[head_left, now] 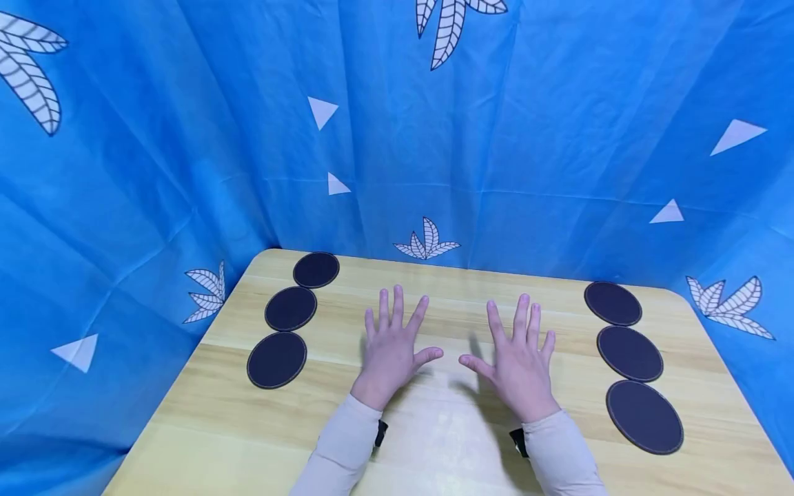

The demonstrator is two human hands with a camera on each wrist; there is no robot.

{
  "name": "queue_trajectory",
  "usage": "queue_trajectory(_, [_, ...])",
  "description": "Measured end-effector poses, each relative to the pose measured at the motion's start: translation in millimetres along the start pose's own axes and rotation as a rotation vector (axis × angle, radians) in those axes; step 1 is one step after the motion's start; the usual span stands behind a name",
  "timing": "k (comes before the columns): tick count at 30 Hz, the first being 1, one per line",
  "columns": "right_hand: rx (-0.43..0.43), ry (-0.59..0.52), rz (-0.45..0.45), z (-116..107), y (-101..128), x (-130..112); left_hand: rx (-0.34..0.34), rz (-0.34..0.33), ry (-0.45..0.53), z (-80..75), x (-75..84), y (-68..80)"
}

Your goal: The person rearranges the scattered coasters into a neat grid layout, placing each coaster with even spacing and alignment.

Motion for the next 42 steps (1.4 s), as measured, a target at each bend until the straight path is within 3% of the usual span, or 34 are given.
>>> queue_trajectory(7, [-0.028,-0.038,-0.023,3.0,-5.4,-11.2,-0.023,-0.023,0.007,-3.6,-10.9,-2.3])
queue_trajectory(14, [0.023,-0.095,-0.13,-0.5,-12.4,-38.2,-0.006,0.02,0.05,-16.6,-19.4,3.9])
queue_trajectory(23, [0.067,-0.179,-0.2,-3.0,-22.0,-69.2,0.01,0.027,0.09,-36.0,-42.0,12.7])
queue_trajectory(29, [0.048,-0.257,-0.192,1.8,-29.6,-80.2,0.027,0.032,0.126,-44.1,-60.6,20.4])
queue_trajectory(38, [-0.038,-0.461,-0.158,18.6,-41.2,-100.2,0.037,0.002,0.117,-44.7,-95.5,27.8])
queue_trajectory(42, [-0.064,-0.501,-0.165,28.1,-45.1,-110.2,0.037,-0.004,0.12,-46.4,-110.1,33.4])
Point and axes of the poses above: each hand's wrist, its own y-axis away from the middle knuckle, its own z-axis out of the palm, x = y × z, the point moved 10 cm from there along -y, towards the middle knuckle, and after that the axes turned 14 degrees about -z, right-handed, at the moved point
